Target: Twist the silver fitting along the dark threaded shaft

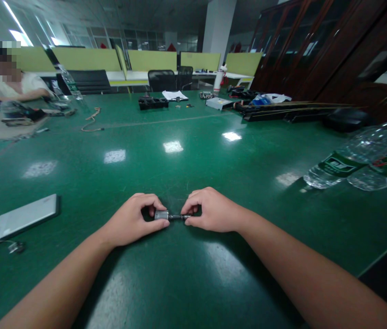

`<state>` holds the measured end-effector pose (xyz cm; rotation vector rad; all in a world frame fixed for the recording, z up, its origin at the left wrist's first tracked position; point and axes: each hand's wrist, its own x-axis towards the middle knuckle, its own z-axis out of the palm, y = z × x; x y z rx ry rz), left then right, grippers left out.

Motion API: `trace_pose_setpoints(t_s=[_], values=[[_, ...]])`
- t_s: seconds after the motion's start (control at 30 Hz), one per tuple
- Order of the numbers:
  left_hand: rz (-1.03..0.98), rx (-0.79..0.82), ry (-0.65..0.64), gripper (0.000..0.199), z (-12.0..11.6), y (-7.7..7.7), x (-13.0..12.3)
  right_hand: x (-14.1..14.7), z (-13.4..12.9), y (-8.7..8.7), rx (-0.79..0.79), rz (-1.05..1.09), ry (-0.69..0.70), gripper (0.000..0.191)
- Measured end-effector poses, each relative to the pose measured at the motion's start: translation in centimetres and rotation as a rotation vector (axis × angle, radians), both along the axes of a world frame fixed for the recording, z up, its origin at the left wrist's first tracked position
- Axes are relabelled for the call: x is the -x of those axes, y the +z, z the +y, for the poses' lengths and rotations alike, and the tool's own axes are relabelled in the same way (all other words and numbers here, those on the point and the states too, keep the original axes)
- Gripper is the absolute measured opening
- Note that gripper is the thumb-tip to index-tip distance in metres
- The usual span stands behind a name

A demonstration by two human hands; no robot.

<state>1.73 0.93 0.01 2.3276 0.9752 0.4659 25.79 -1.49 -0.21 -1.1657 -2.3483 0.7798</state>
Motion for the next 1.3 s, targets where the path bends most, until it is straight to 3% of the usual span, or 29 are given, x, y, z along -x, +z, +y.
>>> trace_pose_setpoints(t_s=[0.2, 0.4, 0.93, 1.3], values=[[0.009, 0.011, 0.006, 0.019, 0.1, -0.1, 0.1, -0.7, 0.3, 0.3, 0.053, -0.033, -0.003, 0.017], [0.006, 0.001, 0.015, 0.020, 0.0, -0.1, 0.3, -1.7, 0.8, 0.8, 0.064, -0.135, -0.101, 0.016], [0.051, 0.014, 0.022, 0.025, -0.1, 0.1, 0.1, -1.1, 0.5, 0.8, 0.218, -0.038, -0.098, 0.017], [0.084, -0.034, 0.001, 0.026, -0.3, 0.3, 0.1, -0.2, 0.1, 0.2, 0.072, -0.002, -0.035, 0.014]])
